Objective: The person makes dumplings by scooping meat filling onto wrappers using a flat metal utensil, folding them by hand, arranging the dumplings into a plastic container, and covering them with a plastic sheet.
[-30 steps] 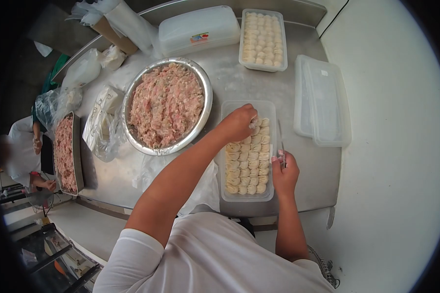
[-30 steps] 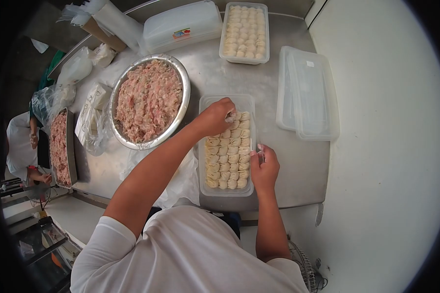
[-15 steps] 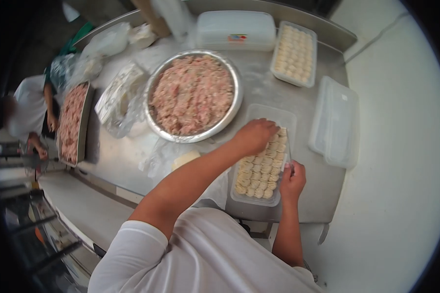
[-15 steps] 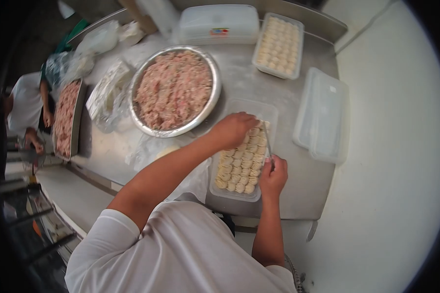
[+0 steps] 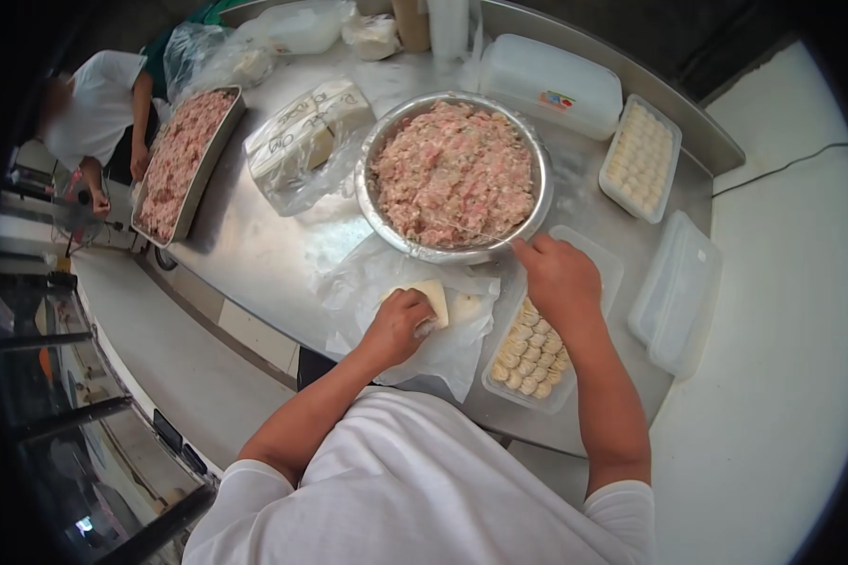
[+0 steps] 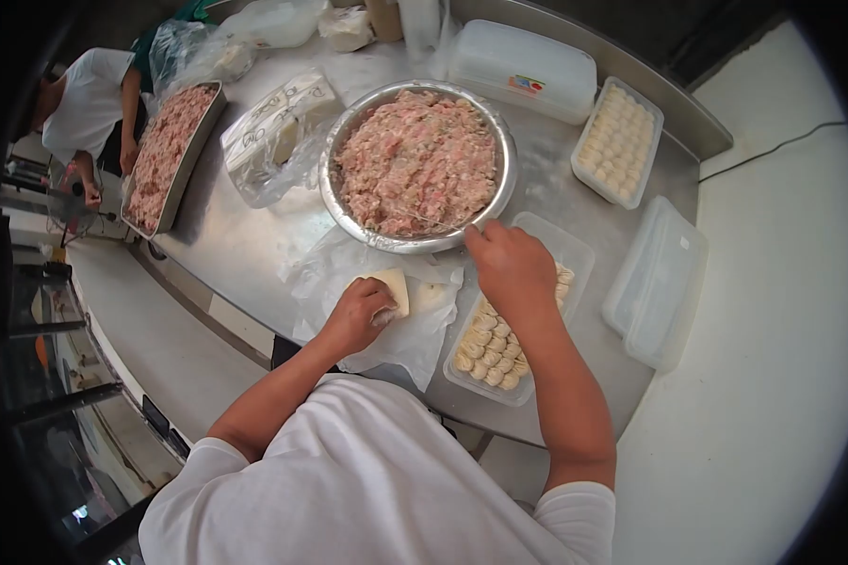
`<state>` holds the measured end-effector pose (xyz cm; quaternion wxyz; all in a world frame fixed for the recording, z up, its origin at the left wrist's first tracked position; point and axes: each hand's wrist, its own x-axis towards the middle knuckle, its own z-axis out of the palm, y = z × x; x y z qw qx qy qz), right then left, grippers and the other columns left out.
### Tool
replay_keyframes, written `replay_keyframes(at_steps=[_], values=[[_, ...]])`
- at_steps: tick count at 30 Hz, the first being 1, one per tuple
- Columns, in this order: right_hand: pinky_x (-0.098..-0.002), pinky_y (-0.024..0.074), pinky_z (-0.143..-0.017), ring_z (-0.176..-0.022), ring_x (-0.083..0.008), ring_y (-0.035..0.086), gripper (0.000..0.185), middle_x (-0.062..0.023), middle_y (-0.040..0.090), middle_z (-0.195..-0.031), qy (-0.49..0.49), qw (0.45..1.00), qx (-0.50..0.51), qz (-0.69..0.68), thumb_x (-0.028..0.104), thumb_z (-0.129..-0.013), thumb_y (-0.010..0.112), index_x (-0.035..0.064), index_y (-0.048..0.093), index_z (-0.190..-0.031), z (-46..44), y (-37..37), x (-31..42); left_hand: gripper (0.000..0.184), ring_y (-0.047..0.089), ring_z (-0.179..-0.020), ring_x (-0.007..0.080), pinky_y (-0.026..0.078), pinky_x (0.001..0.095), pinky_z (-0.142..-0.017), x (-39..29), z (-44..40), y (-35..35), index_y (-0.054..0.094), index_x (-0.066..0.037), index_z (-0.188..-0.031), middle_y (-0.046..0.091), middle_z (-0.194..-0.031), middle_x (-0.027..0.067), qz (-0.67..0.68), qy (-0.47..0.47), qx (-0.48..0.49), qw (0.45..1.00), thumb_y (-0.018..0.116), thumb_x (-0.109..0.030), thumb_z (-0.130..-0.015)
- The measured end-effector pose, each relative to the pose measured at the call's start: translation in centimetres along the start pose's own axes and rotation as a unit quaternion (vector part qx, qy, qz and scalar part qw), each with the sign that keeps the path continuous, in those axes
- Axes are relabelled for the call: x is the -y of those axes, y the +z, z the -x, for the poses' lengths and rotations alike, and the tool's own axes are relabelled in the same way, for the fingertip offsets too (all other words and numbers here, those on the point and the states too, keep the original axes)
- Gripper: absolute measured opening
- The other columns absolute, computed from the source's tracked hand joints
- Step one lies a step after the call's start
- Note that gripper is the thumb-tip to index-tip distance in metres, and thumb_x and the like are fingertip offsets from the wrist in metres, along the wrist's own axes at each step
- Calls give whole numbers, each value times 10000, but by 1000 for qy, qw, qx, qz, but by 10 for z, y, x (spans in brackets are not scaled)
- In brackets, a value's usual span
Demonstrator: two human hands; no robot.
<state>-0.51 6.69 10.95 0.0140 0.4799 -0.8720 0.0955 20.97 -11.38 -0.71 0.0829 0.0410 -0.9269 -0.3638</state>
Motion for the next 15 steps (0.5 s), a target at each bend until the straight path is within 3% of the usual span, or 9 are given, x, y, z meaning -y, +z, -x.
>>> replay_keyframes(at_steps=[3, 6, 8, 9, 10, 11, 12, 13, 15], values=[[-432, 565, -696, -812, -285, 694, 219, -64, 681, -894, -74, 995, 71, 19, 91, -844, 589, 126, 725, -1011, -28, 23, 10, 253, 594, -1036, 357, 495, 436, -901, 4, -6, -5, 689, -47, -950, 642, -1079, 119, 25, -18, -11, 999, 802, -13, -727], [-442, 568, -695, -806, -292, 699, 245, -60, 690, -884, -73, 992, 101, 7, 89, -840, 584, 149, 731, -1026, -39, 20, 12, 198, 613, -1077, 329, 496, 440, -918, 5, -1, -11, 662, -53, -1017, 660, -1084, 112, 103, -30, -10, 994, 735, -31, -834], [-440, 568, -698, -812, -293, 699, 249, -57, 692, -885, -76, 994, 77, -31, 89, -841, 577, 150, 735, -1023, -38, 13, 2, 125, 648, -1060, 257, 513, 398, -915, 6, 4, -14, 631, -88, -1096, 664, -1063, 67, 375, -234, -146, 885, 598, -125, -982], [-438, 569, -701, -818, -293, 699, 252, -54, 694, -887, -69, 994, 48, -71, 89, -842, 571, 151, 739, -1020, -37, 10, -3, 125, 648, -1060, 257, 513, 398, -915, 11, 7, -18, 631, -88, -1096, 664, -1063, 67, 377, -235, -146, 884, 598, -125, -982], [-438, 569, -701, -818, -293, 699, 252, -54, 694, -887, -69, 994, 51, -69, 89, -842, 571, 151, 739, -1020, -34, 11, -7, 168, 650, -1079, 234, 515, 397, -945, 17, 9, -24, 598, -97, -1160, 661, -1092, 55, 583, -244, -200, 749, 556, -171, -1016], [-437, 569, -702, -814, -296, 698, 249, -56, 696, -888, -67, 993, 31, -93, 92, -847, 565, 148, 742, -1012, -32, 13, -11, 213, 651, -1099, 211, 516, 397, -975, 22, 10, -27, 566, -106, -1224, 658, -1121, 43, 752, -236, -243, 566, 514, -217, -1050], [-436, 569, -703, -811, -299, 698, 246, -58, 698, -890, -65, 991, 11, -117, 96, -852, 559, 146, 746, -1004, -33, 13, -10, 278, 646, -1106, 213, 516, 405, -1001, 18, 5, -38, 528, -95, -1282, 645, -1185, 70, 767, -277, -260, 518, 521, -244, -1047], [-436, 569, -703, -811, -299, 698, 246, -58, 698, -890, -67, 991, 13, -117, 96, -852, 559, 146, 746, -1004, -33, 13, -7, 278, 646, -1106, 213, 516, 405, -1001, 18, 2, -39, 528, -95, -1282, 645, -1185, 70, 767, -278, -262, 516, 521, -244, -1047], [-431, 567, -696, -799, -299, 695, 234, -57, 702, -888, -26, 996, 68, 41, 109, -861, 558, 140, 747, -994, -35, 14, 4, 288, 639, -1127, 239, 512, 411, -1012, 17, -5, -39, 526, -68, -1294, 635, -1217, 93, 754, -364, -283, 468, 513, -221, -1051]])
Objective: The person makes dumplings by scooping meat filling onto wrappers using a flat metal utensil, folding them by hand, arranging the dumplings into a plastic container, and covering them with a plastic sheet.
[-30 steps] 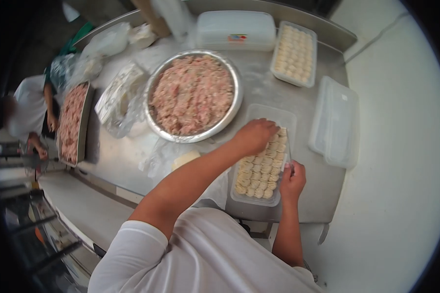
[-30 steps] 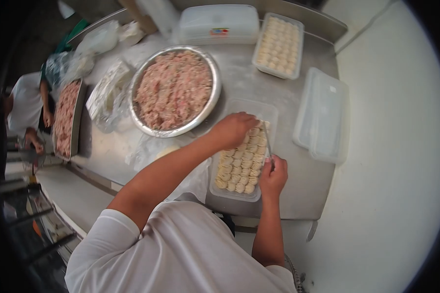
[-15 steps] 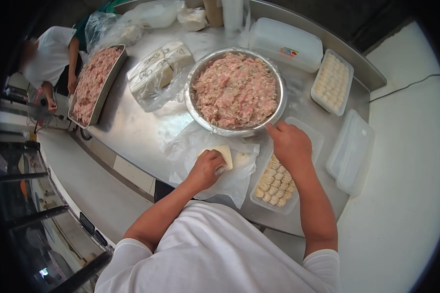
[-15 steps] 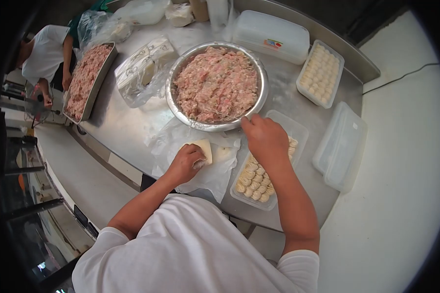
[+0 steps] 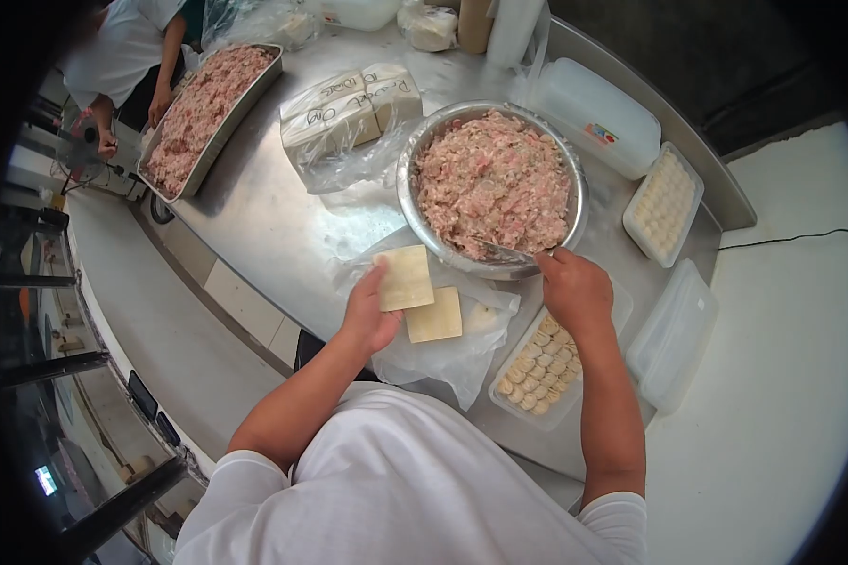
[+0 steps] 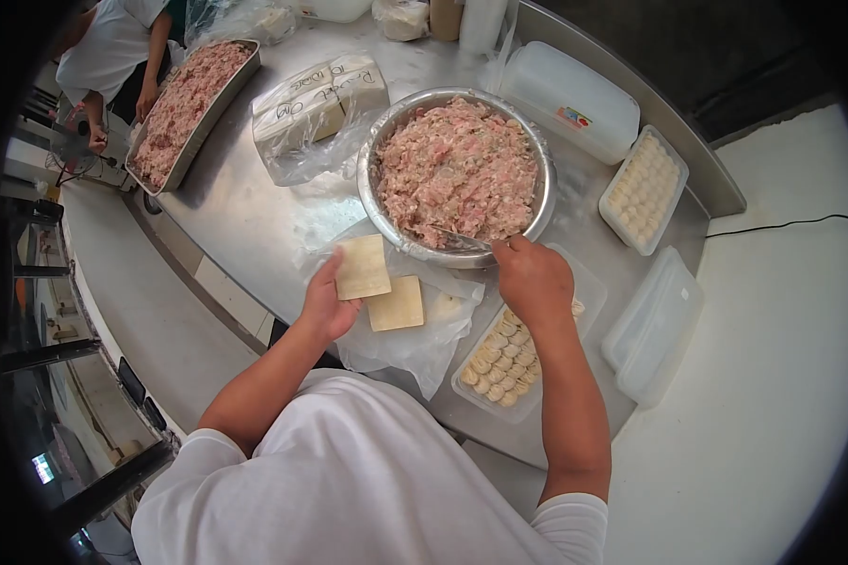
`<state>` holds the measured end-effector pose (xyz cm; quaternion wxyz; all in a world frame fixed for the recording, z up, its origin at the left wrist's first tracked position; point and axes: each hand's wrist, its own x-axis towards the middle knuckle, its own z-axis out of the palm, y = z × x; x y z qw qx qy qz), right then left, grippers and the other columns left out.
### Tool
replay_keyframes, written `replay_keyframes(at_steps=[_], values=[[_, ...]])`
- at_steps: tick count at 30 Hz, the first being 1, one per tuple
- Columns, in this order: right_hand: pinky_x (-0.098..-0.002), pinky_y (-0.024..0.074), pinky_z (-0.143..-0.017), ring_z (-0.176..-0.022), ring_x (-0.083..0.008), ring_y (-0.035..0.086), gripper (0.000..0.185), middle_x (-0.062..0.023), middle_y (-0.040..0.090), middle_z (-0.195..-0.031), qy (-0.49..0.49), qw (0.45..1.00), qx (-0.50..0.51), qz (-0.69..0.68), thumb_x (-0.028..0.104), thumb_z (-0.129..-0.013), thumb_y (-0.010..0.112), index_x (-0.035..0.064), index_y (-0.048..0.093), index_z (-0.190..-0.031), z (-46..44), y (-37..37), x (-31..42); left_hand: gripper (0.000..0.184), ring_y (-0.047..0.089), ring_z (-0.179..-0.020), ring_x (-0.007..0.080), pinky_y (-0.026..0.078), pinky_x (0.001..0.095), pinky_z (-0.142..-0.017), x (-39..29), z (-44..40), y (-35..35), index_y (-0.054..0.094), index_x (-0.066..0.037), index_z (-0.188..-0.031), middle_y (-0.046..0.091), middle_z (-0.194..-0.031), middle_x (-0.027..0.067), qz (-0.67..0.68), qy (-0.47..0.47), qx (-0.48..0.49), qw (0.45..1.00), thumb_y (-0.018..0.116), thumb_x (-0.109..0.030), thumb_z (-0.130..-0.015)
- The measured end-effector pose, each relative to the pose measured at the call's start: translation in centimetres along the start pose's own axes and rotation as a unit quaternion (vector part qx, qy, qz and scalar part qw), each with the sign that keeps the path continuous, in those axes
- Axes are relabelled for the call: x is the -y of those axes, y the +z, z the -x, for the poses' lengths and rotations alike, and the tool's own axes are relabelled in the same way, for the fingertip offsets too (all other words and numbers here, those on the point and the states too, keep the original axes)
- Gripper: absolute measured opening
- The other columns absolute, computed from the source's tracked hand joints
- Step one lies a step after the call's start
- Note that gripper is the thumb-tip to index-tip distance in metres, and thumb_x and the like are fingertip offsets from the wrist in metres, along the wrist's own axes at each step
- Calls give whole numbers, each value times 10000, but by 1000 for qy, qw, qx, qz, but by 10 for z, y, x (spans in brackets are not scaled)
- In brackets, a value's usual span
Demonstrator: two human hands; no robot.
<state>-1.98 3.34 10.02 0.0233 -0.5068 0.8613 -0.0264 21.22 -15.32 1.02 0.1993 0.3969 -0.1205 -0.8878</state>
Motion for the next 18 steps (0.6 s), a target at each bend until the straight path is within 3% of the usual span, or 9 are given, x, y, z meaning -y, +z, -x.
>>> replay_keyframes(at_steps=[3, 7, 9, 13, 15, 18], values=[[-425, 566, -690, -789, -297, 691, 233, -53, 702, -891, -26, 999, 29, 14, 113, -867, 557, 139, 748, -997, 1, -2, 10, 298, 626, -1159, 266, 494, 432, -1043, 11, -10, 5, 516, -40, -1305, 625, -1240, 115, -107, -7, 8, 994, 505, -200, -1054], [-425, 564, -686, -787, -300, 689, 232, -49, 698, -884, -32, 997, -12, -63, 108, -866, 557, 139, 747, -994, 7, -13, -3, 297, 618, -1168, 285, 477, 448, -1067, 17, -12, 16, 511, -9, -1300, 619, -1243, 135, -31, -55, 0, 998, 495, -174, -1054], [-431, 565, -689, -798, -307, 693, 231, -47, 702, -901, -50, 983, -44, -172, 106, -872, 548, 133, 746, -987, 13, -13, -10, 306, 612, -1172, 299, 473, 452, -1073, 19, -9, 18, 507, 17, -1296, 612, -1246, 148, -5, -73, -2, 997, 489, -163, -1050], [-432, 559, -680, -796, -309, 691, 198, -56, 691, -888, -16, 980, -84, -181, 106, -875, 574, 131, 737, -984, 13, 1, 9, 345, 602, -1199, 323, 460, 467, -1097, 25, -9, 17, 497, 18, -1318, 601, -1281, 154, -5, -74, -8, 997, 494, -192, -1044], [-434, 552, -664, -793, -301, 691, 163, -74, 673, -866, 22, 996, -60, -65, 109, -868, 618, 127, 727, -988, 2, 14, 14, 350, 597, -1208, 323, 451, 473, -1103, 29, -12, 16, 499, 9, -1322, 598, -1290, 155, -3, -77, 0, 997, 499, -196, -1039], [-436, 529, -669, -804, -311, 680, 166, -90, 671, -874, -12, 997, -8, -71, 98, -855, 658, 94, 732, -1003, -3, 16, 17, 350, 596, -1207, 322, 452, 470, -1101, 27, -9, 19, 503, 0, -1321, 599, -1295, 154, 16, -61, 4, 998, 507, -201, -1035]])
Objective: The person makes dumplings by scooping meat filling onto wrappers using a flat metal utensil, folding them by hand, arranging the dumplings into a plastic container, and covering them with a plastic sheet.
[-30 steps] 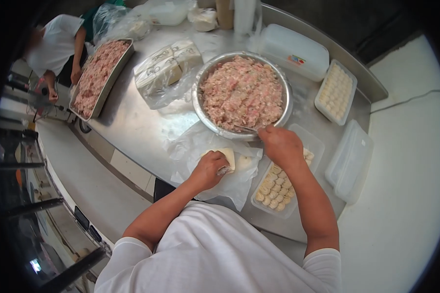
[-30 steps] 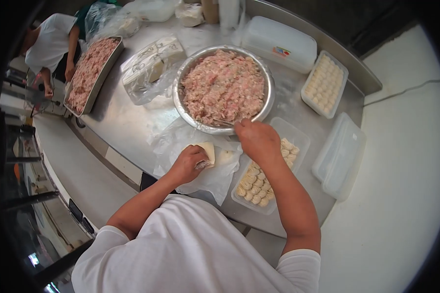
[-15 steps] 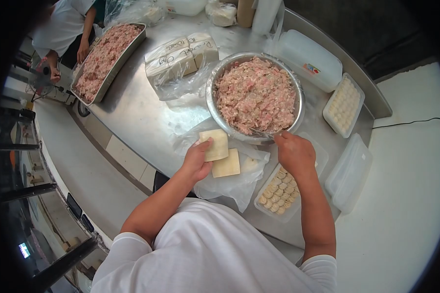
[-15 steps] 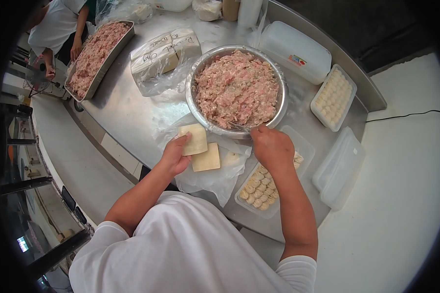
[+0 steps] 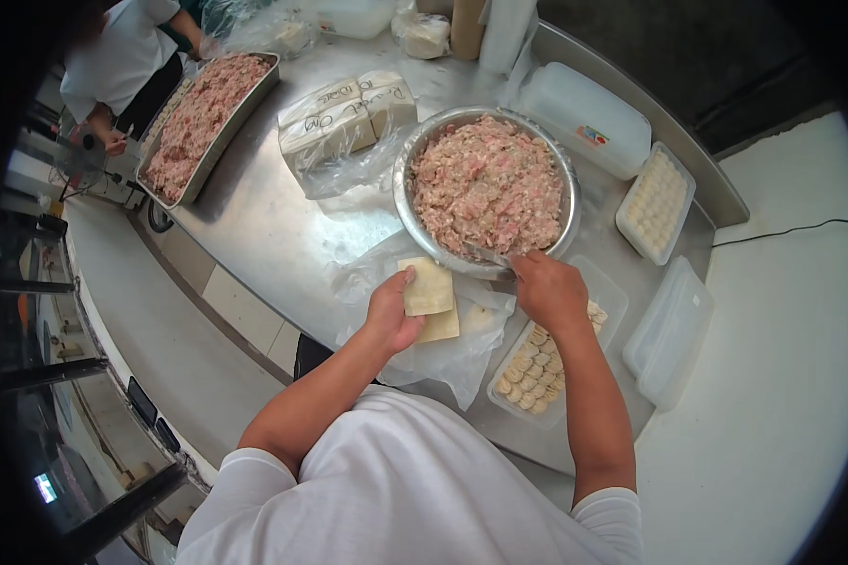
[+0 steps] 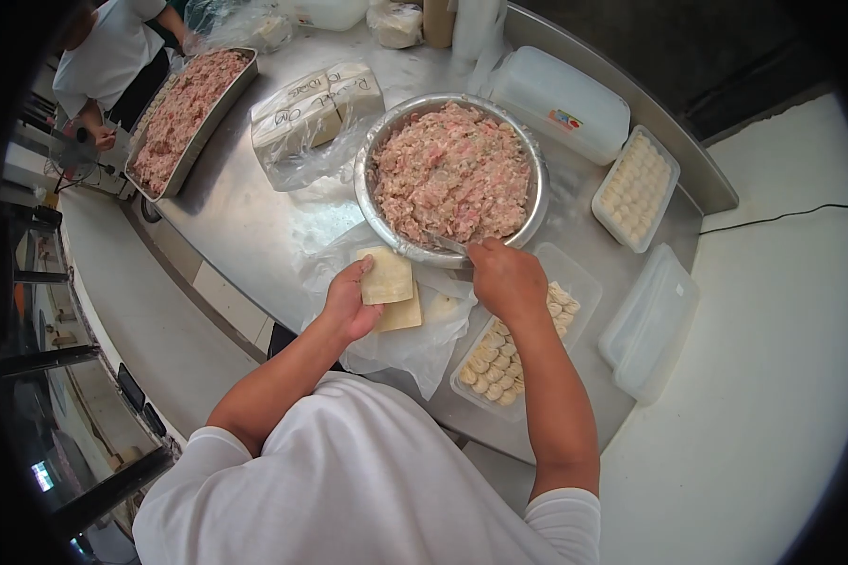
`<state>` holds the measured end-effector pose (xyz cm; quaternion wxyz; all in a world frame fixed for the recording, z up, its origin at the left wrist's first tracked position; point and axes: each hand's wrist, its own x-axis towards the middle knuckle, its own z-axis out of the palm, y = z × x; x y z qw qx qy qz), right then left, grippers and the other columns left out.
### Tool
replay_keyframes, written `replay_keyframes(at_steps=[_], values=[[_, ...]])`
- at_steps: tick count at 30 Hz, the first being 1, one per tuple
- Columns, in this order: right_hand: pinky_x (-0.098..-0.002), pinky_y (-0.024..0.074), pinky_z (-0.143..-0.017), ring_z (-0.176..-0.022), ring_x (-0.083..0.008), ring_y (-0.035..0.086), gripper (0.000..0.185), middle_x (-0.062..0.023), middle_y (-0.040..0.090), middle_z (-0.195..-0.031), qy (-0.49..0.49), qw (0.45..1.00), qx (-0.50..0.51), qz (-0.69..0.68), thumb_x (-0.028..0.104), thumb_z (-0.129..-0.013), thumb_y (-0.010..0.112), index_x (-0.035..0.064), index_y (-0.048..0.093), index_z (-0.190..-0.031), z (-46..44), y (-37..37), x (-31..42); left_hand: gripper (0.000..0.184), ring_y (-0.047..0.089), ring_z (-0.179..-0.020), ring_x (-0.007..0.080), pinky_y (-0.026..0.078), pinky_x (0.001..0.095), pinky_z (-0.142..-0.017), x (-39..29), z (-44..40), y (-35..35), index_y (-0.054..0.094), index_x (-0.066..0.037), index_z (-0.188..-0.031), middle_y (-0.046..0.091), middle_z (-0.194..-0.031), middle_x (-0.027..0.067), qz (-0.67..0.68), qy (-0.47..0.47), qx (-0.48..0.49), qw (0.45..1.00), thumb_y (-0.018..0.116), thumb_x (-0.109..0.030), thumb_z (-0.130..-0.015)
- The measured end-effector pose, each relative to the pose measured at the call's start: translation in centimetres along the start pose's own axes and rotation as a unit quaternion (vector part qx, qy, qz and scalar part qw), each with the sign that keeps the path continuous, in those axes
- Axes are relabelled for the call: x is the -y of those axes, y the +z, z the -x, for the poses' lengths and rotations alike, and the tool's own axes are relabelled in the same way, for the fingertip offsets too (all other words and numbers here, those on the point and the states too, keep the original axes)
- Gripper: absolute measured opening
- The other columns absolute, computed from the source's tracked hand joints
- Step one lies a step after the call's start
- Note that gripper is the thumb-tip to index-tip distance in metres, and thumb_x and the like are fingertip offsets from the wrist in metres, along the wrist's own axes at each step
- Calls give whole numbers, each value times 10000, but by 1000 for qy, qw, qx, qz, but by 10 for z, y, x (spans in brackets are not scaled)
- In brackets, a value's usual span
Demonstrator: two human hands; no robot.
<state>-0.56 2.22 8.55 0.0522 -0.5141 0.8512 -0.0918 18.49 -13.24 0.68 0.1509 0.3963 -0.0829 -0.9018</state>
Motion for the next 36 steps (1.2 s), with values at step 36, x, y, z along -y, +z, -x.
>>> replay_keyframes(at_steps=[36], values=[[-383, 522, -646, -733, -269, 630, 302, -91, 593, -841, 23, 953, -99, -284, -14, -812, 636, 79, 744, -1078, 107, -39, 50, 546, 649, -1089, 174, 516, 341, -937, -18, 59, 41, 547, -70, -1295, 668, -1166, 65, -584, 243, 183, 753, 770, 20, -805]])
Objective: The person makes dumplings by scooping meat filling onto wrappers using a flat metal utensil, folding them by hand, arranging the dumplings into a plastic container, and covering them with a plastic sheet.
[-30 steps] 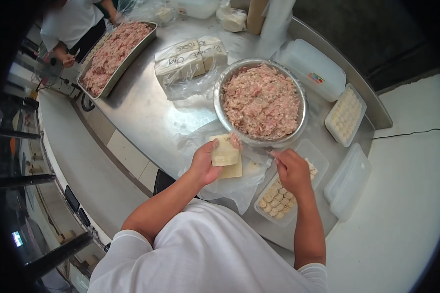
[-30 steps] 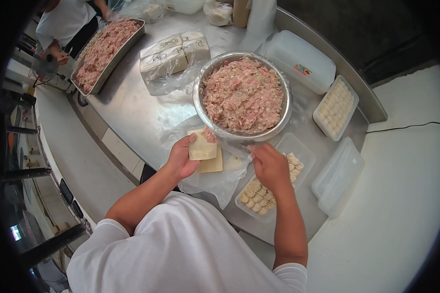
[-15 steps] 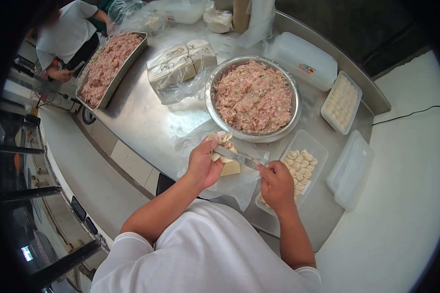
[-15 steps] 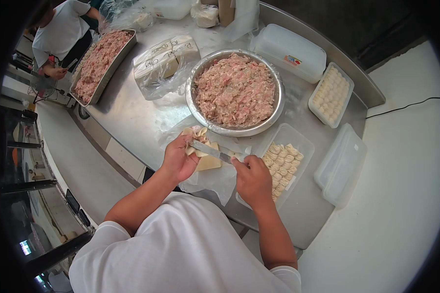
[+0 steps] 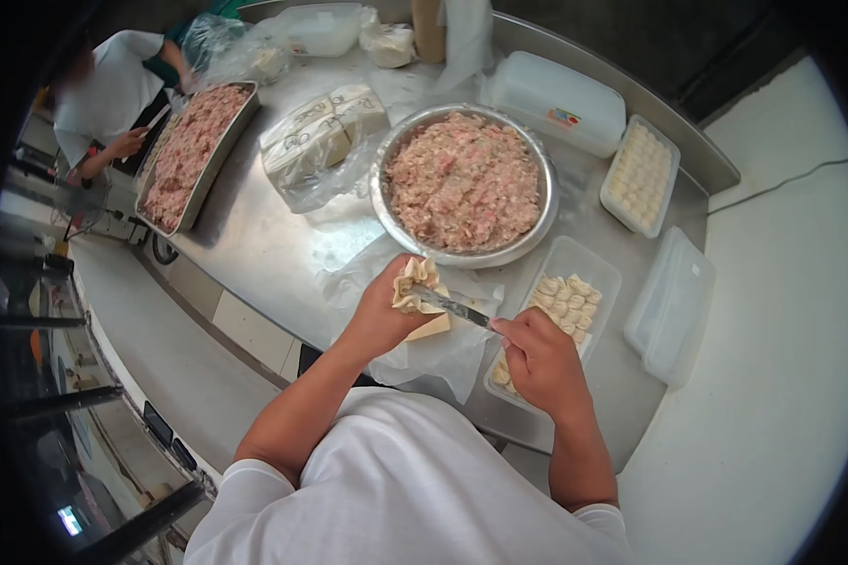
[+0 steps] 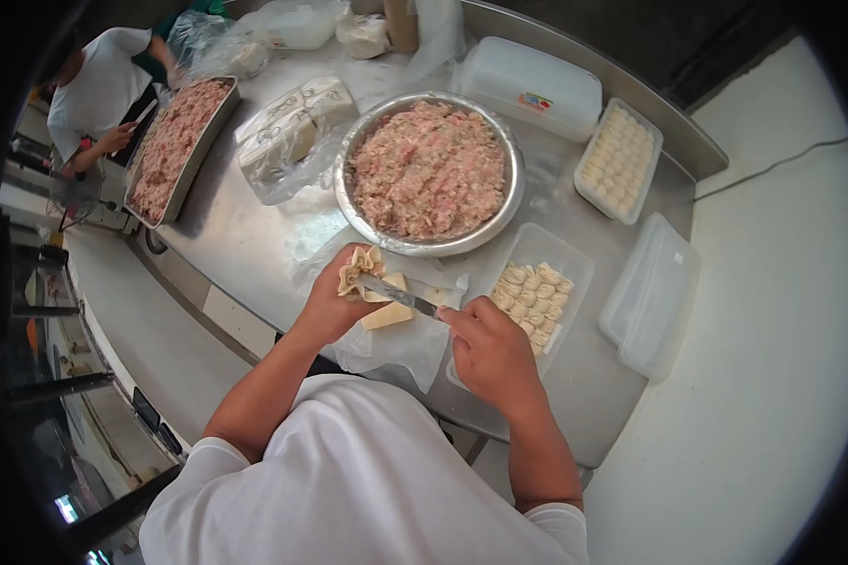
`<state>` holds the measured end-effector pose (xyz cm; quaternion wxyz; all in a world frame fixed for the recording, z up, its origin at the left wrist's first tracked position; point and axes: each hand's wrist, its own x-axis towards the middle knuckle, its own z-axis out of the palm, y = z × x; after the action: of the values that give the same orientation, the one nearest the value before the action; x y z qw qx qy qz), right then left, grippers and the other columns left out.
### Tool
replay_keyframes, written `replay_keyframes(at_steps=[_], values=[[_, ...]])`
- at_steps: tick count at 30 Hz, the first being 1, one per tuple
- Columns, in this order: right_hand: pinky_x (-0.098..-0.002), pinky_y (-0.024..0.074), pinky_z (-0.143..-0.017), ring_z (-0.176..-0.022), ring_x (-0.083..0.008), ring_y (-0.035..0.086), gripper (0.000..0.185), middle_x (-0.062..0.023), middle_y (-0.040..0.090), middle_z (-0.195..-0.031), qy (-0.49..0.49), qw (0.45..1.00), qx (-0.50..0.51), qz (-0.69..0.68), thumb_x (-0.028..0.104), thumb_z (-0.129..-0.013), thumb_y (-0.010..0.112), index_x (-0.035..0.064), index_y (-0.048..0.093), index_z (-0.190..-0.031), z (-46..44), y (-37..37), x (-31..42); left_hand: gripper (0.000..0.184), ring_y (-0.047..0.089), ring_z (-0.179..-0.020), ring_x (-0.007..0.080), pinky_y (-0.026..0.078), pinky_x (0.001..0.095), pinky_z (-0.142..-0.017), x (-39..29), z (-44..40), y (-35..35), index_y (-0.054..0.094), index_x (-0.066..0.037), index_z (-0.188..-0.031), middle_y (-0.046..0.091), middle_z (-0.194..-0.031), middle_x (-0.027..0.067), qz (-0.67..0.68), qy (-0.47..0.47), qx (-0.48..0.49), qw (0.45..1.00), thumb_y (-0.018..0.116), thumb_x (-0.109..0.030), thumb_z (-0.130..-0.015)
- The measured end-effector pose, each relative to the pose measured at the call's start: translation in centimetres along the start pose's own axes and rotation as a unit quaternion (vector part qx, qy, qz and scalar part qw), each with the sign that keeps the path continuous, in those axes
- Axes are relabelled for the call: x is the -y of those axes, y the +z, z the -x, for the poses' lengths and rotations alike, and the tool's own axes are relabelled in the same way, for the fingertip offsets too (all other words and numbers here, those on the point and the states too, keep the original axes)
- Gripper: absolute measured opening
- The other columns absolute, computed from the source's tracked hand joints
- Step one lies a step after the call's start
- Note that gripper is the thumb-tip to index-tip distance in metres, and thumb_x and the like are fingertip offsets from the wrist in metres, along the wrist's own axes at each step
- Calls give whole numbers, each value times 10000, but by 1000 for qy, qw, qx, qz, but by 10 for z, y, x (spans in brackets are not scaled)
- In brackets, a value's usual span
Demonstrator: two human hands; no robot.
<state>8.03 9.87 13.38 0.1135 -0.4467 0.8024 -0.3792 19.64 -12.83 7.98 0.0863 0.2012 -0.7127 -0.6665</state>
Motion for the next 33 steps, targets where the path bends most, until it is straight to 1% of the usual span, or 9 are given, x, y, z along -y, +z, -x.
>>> replay_keyframes(at_steps=[4, 13, 16, 20, 21, 22, 27, 31, 33], values=[[-390, 522, -652, -739, -273, 637, 284, -84, 591, -834, 28, 997, 51, 48, 3, -824, 636, 79, 745, -1075, 16, -29, -5, 374, 676, -990, 211, 528, 348, -871, -9, -9, 10, 619, -13, -1125, 681, -1011, 115, -237, 82, 64, 966, 790, -26, -793], [-306, 478, -602, -616, -172, 574, 102, -41, 596, -731, 167, 975, -100, -104, 115, -862, 752, 33, 712, -908, 48, -2, -49, 241, 619, -676, 109, 521, 323, -636, -13, -30, 69, 597, -5, -916, 638, -780, 46, -27, -30, 35, 999, 684, -220, -982], [-253, 417, -551, -568, -97, 500, 195, 15, 557, -687, 225, 908, -127, -329, 204, -921, 745, 32, 678, -983, 50, 42, -41, 324, 594, -705, 75, 526, 324, -647, -2, -32, 109, 573, -22, -874, 619, -746, -1, 91, 61, 67, 992, 654, -305, -1010], [-215, 316, -443, -507, -36, 410, 288, 46, 528, -708, 252, 690, -220, -642, 259, -985, 683, 46, 582, -1150, 48, 56, -39, 336, 640, -1025, 147, 538, 332, -880, -18, -27, 145, 643, -7, -1175, 647, -1049, 63, 205, -46, 177, 961, 554, -309, -1058], [-218, 323, -440, -517, -37, 423, 233, 40, 544, -751, 243, 674, -241, -655, 229, -993, 666, 65, 584, -1135, 51, 53, -48, 285, 649, -1094, 208, 530, 349, -929, -14, -40, 145, 646, -33, -1255, 647, -1149, 95, -7, 176, 155, 972, 629, -168, -1005], [-220, 331, -437, -526, -37, 437, 179, 35, 560, -795, 235, 657, -261, -667, 199, -1000, 648, 83, 585, -1121, 53, 49, -55, 285, 649, -1094, 208, 530, 349, -929, -11, -44, 144, 646, -33, -1255, 647, -1149, 95, -8, 174, 163, 971, 629, -168, -1005], [-205, 327, -443, -525, -26, 421, 181, 31, 557, -781, 277, 650, -308, -637, 158, -972, 691, 55, 611, -1098, 76, 23, -86, 414, 669, -1076, 310, 558, 379, -904, -19, -60, 154, 705, -49, -1162, 657, -1168, 134, -101, 272, 304, 908, 754, 65, -767], [-192, 375, -502, -593, -26, 479, 228, 5, 623, -879, 343, 721, -280, -534, 131, -955, 706, 21, 634, -1141, 91, 13, -108, 369, 670, -1057, 333, 560, 408, -858, 7, -107, 172, 711, -48, -1092, 653, -1168, 132, -244, 371, 339, 829, 766, 37, -737], [-233, 460, -596, -679, -59, 547, 229, -17, 646, -907, 318, 825, -378, -274, 97, -937, 696, 1, 649, -1139, 98, 23, -126, 352, 669, -1025, 347, 559, 416, -856, 16, -138, 185, 696, -45, -1071, 653, -1136, 133, -276, 318, 313, 851, 764, 28, -733]])
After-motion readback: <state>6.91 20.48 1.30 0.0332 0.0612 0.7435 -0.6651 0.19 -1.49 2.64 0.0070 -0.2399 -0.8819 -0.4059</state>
